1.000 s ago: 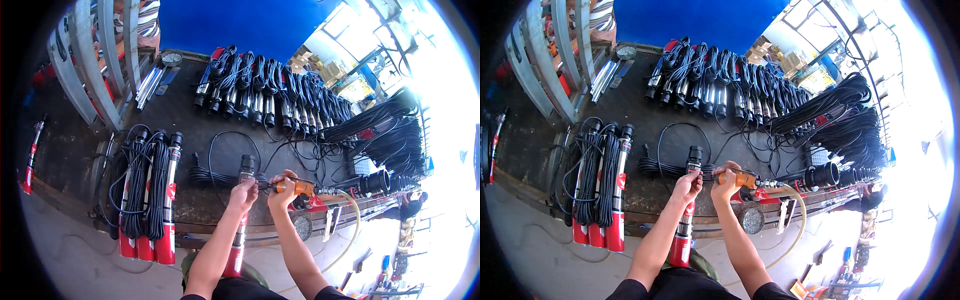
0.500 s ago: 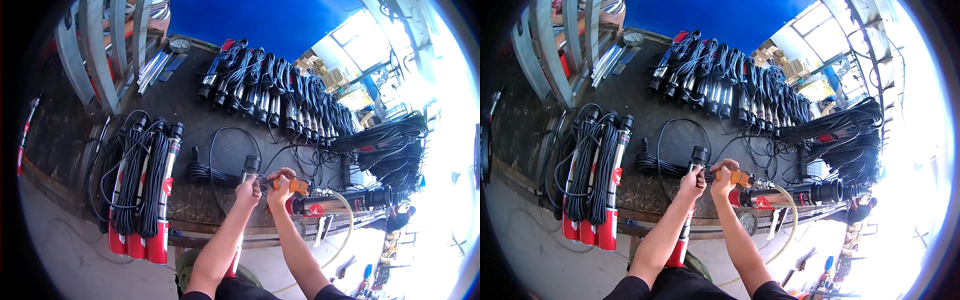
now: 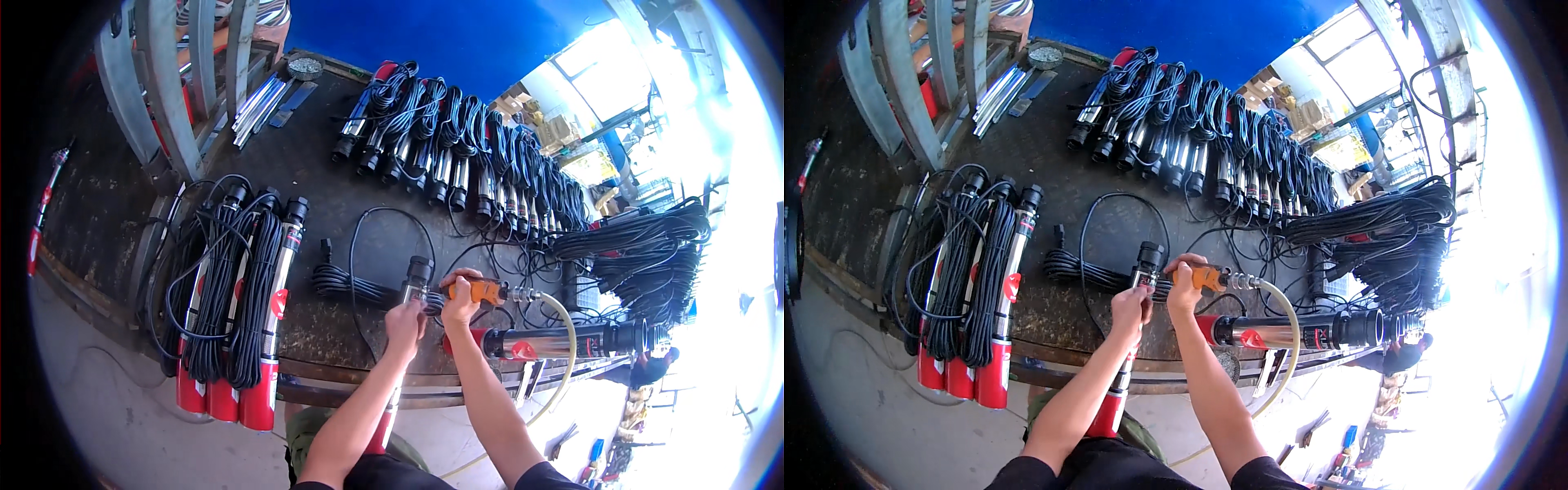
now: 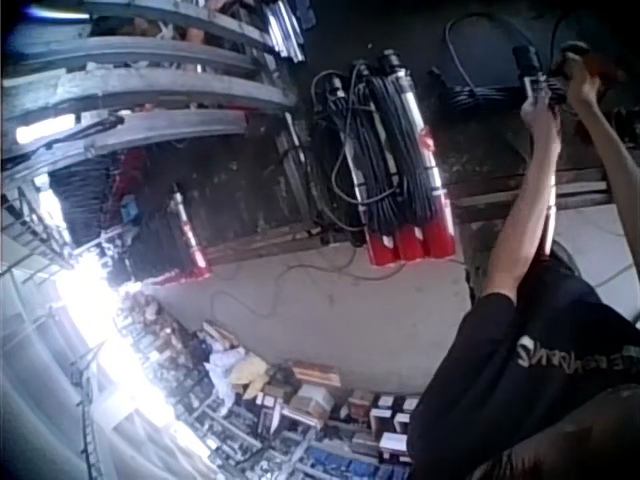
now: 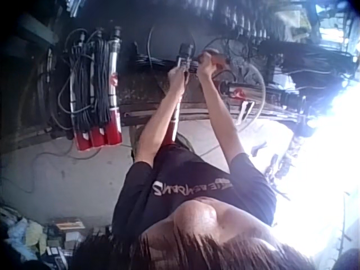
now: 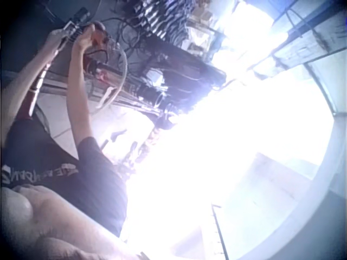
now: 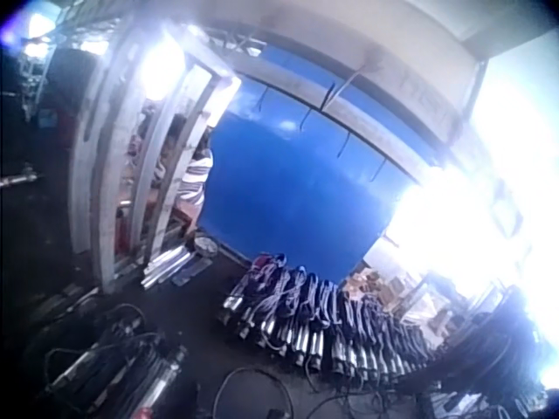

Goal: The person assembles water pumps by inserting inner components into the cylindrical pump housing and securing them with a pneumatic screwdriver.

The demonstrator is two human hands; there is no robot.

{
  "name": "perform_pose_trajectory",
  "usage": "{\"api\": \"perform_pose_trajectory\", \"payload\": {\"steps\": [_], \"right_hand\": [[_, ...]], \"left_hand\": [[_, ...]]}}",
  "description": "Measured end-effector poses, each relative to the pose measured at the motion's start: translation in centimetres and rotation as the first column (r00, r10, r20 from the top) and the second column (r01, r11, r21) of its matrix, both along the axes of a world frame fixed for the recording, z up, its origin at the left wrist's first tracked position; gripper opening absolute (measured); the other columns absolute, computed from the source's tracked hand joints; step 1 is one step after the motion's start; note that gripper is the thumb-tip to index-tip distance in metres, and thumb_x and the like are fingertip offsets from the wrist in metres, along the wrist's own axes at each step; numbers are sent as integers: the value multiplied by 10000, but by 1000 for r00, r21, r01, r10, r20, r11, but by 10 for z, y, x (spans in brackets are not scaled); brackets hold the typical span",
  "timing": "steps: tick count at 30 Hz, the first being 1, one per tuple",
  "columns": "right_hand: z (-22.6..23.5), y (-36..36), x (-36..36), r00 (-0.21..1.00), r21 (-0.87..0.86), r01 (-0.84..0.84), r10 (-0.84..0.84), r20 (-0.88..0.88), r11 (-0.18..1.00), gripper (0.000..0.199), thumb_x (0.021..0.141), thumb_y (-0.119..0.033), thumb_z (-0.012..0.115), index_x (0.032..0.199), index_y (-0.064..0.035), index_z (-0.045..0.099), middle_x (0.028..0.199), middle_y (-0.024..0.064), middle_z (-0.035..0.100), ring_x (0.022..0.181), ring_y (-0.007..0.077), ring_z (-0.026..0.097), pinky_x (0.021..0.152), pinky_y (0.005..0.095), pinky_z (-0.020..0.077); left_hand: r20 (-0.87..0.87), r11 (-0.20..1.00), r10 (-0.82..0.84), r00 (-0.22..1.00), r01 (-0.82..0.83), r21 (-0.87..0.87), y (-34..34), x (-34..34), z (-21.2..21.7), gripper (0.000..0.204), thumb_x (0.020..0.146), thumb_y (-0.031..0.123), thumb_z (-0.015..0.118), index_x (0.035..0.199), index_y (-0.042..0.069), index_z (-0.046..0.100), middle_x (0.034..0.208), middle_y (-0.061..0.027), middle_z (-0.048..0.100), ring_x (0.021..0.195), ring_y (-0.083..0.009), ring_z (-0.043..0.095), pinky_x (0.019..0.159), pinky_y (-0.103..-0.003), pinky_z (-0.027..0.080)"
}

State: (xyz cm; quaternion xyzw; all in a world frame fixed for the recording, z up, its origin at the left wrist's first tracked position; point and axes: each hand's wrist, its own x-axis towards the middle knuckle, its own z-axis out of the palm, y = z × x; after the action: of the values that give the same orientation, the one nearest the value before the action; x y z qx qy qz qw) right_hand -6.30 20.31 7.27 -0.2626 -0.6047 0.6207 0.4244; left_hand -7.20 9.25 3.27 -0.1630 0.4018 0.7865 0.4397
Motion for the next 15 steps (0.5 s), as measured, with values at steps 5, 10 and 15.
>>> {"api": "perform_pose_trajectory", "payload": {"steps": [5, 10, 15], "right_hand": [[-6, -1, -5, 999, 44, -28, 29, -16, 999, 121, 860, -108, 531, 952, -34, 554, 743, 100, 591, 669, 194, 570, 664, 334, 500], [-5, -2, -12, 998, -63, 37, -40, -54, 997, 119, 854, -110, 537, 937, -30, 567, 723, 99, 595, 650, 188, 567, 644, 332, 498], [-10, 7, -11, 1000, 100, 0, 2, -20, 995, 80, 837, -92, 553, 883, -31, 575, 715, 83, 598, 631, 173, 575, 611, 308, 488]], "left_hand": [[-797, 865, -48, 602, -374, -334, -70, 66, -27, 133, 917, 127, 660, 901, -1, 628, 753, -61, 578, 614, -159, 555, 571, -301, 461], [-733, 660, -547, 405, -329, -675, -112, 106, -5, 637, 739, 204, 825, 1231, -3, 477, 1138, -219, 523, 1044, -378, 528, 908, -493, 438], [-492, 473, -801, 341, -143, -870, -109, 119, 7, 948, 678, 193, 867, 1400, -26, 294, 1252, -265, 478, 1146, -411, 512, 980, -511, 424]]}}
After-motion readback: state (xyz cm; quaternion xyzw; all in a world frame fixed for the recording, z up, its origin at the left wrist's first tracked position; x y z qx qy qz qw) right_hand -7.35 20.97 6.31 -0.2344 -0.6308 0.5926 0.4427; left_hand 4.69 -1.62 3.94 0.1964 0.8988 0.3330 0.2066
